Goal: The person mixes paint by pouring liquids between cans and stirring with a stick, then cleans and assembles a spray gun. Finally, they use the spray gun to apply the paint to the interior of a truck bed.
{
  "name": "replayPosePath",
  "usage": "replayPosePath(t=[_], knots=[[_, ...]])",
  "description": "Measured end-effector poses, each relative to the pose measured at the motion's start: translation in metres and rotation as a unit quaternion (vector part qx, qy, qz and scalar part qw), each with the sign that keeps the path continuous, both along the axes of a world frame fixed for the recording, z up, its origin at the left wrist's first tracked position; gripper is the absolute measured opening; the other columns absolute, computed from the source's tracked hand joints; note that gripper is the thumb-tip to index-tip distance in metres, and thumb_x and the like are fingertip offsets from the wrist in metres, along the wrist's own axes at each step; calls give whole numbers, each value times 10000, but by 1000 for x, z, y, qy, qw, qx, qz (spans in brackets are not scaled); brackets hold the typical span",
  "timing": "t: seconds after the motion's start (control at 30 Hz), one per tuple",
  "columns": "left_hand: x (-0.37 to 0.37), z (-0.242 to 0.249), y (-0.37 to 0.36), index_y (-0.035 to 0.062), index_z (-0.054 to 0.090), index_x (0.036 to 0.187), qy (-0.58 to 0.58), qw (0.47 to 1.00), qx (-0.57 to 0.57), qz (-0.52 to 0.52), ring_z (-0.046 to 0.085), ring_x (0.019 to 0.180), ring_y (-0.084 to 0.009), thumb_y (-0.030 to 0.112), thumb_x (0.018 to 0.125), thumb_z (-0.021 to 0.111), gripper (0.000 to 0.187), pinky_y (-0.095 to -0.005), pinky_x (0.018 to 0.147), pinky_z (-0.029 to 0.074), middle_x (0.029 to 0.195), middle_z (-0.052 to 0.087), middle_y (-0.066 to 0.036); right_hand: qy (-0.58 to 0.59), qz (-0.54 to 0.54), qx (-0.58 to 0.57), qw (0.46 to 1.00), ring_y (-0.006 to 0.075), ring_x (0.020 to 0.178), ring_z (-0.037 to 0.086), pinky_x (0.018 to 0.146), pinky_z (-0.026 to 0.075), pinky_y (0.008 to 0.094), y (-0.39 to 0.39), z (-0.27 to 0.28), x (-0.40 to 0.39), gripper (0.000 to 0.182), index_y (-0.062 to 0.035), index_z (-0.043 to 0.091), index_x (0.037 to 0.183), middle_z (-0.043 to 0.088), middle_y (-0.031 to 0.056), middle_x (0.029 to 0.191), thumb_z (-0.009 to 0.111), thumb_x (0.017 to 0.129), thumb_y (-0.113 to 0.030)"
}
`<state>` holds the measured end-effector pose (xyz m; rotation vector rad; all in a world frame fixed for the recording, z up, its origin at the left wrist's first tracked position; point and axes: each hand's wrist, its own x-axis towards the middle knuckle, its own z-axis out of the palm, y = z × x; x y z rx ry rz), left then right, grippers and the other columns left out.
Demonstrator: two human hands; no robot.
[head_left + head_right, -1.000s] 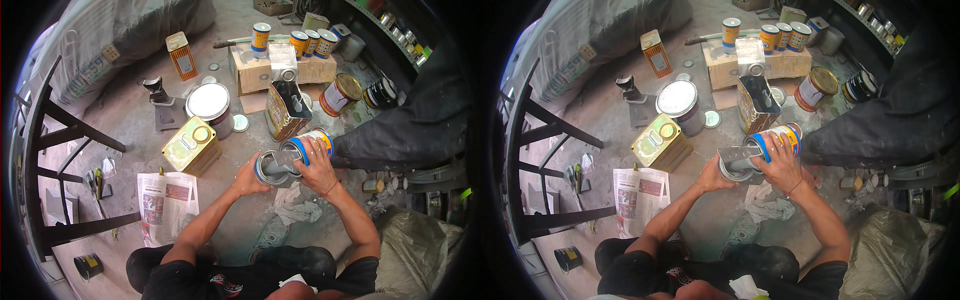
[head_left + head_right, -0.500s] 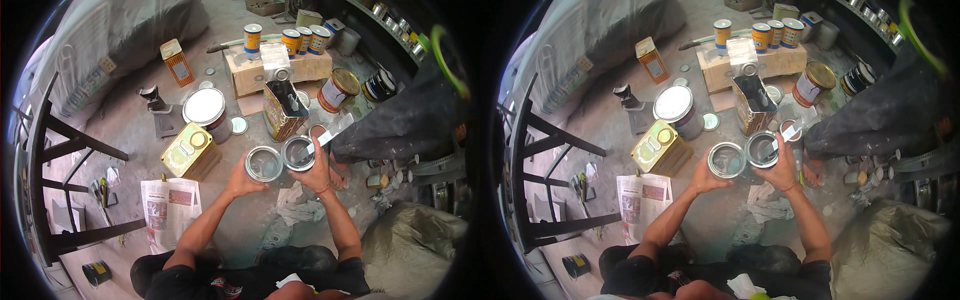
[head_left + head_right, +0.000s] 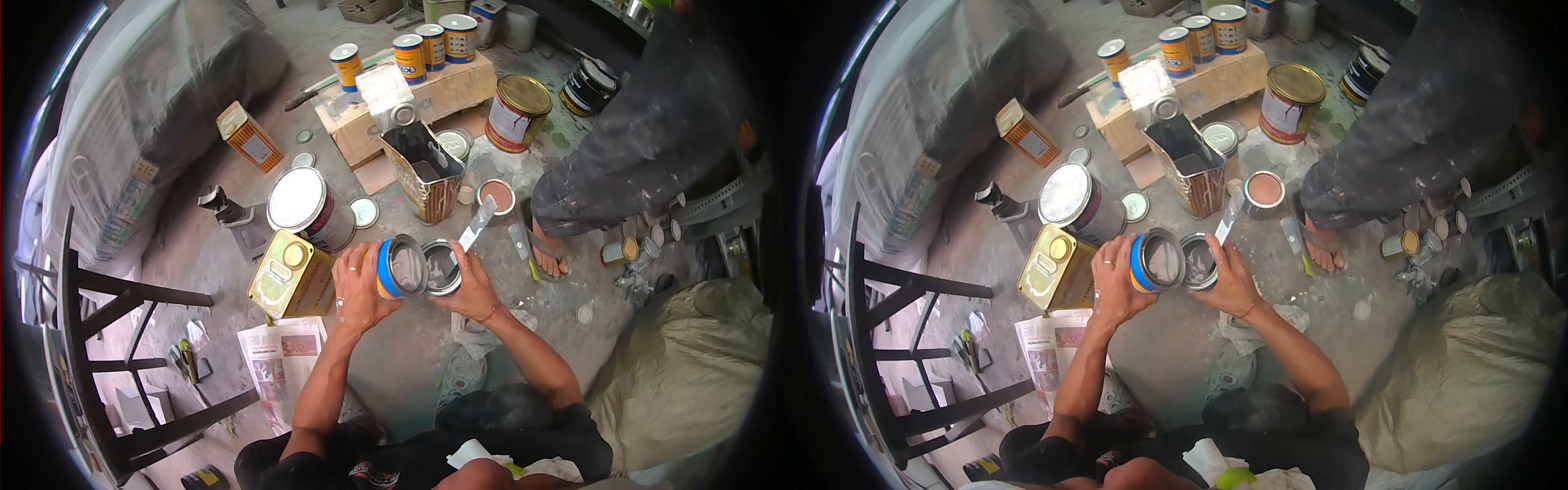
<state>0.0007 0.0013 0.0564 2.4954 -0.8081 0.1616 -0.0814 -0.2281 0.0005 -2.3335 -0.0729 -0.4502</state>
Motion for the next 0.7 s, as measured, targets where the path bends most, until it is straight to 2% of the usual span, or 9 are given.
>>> replayPosePath(t=[0.03,0.17,0.23,0.27,0.33,0.57,0.7], knots=[[-1,2,-1,75,452,1422,-15,1000,22,-3,437,1265,-414,210,493,869,1027,-540,1077,337,1358,490,-168,0,3,-4,1000,396,1075,579,948,486,449,1,-3,1,1137,-25,306,1508,549,228,1194,934,588,-251],[1,9,-5,103,458,1424,-12,998,55,-13,437,1266,-415,189,478,867,1034,-538,1074,337,1353,493,-163,5,5,-29,1000,434,1088,563,961,477,470,3,-9,2,1133,-45,303,1512,531,263,1218,929,590,-250],[2,10,-7,131,474,1424,-9,998,66,-8,442,1262,-389,162,459,868,1042,-531,1071,323,1345,505,-117,-7,26,-27,999,469,1109,549,979,465,485,3,-10,4,1138,-62,298,1516,502,296,1260,926,587,-249],[3,11,-8,131,474,1424,-8,998,67,-11,442,1262,-389,162,459,868,1042,-531,1071,323,1345,505,-117,-6,23,-25,999,469,1109,549,979,465,485,3,-11,4,1138,-62,298,1516,502,296,1260,926,587,-249],[4,11,-10,138,480,1423,-9,996,89,-18,445,1262,-386,148,462,868,1037,-527,1069,327,1343,507,-114,73,29,34,996,461,1245,491,1052,425,493,3,-12,3,1061,-88,346,1511,439,270,1384,896,617,-243],[6,11,-15,122,494,1391,-24,992,118,-40,455,1258,-387,136,462,859,998,-525,1071,342,1321,520,-127,40,29,37,998,456,1243,496,1046,426,496,3,-22,1,1037,-88,362,1504,443,268,1385,893,627,-242],[8,8,-16,120,486,1390,-24,994,101,-37,456,1256,-393,137,451,869,1014,-522,1083,337,1320,520,-125,39,6,34,999,451,1222,514,1024,444,492,3,-29,-2,1084,-83,323,1516,467,267,1360,904,616,-251]])
